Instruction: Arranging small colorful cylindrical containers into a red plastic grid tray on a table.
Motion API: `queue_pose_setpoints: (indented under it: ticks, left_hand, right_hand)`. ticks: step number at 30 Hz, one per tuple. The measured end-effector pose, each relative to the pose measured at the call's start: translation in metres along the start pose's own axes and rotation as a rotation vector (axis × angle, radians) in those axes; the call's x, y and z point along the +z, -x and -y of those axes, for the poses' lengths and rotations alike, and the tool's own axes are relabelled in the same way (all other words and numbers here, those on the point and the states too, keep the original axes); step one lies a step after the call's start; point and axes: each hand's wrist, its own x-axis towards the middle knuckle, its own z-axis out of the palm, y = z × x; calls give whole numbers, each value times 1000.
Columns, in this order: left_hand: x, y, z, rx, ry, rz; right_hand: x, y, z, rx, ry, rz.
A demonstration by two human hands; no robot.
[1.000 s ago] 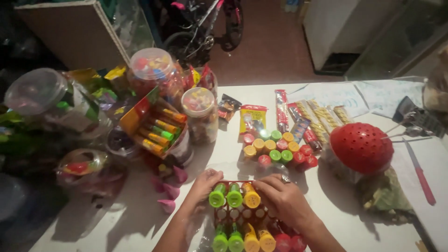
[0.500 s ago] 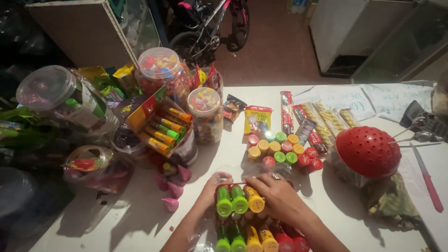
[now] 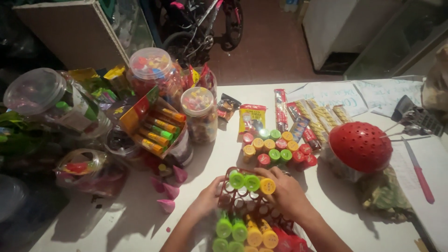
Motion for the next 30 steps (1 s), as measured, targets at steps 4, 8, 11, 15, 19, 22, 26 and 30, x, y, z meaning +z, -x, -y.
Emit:
queue_pose_setpoints:
  ticks: [4, 8, 11, 15, 19, 22, 26, 30]
  left_hand:
    - [-6, 16, 6, -65, -174, -7]
    - [-8, 26, 34, -34, -50, 102]
    - [2, 48, 7, -138, 243, 63]
    - [11, 60, -8, 378, 505, 219]
    - [23, 26, 55, 537, 709, 27]
    - [32, 31, 30, 561, 871, 201]
    - [25, 19, 33, 342, 1090, 160]
    - [29, 33, -2, 249, 1090, 100]
  right_hand:
    - [11, 10, -19, 131, -112, -37]
    - [12, 23, -23, 332, -218, -23]
    - [15, 25, -27, 351, -275, -105]
    - [8, 23, -24, 364, -271, -145]
    - [-5, 18, -3, 396, -411, -173]
    - [-3, 19, -3, 495, -422, -88]
    - [-15, 13, 4, 376, -510, -157]
    - [-22, 8, 10, 496, -533, -50]
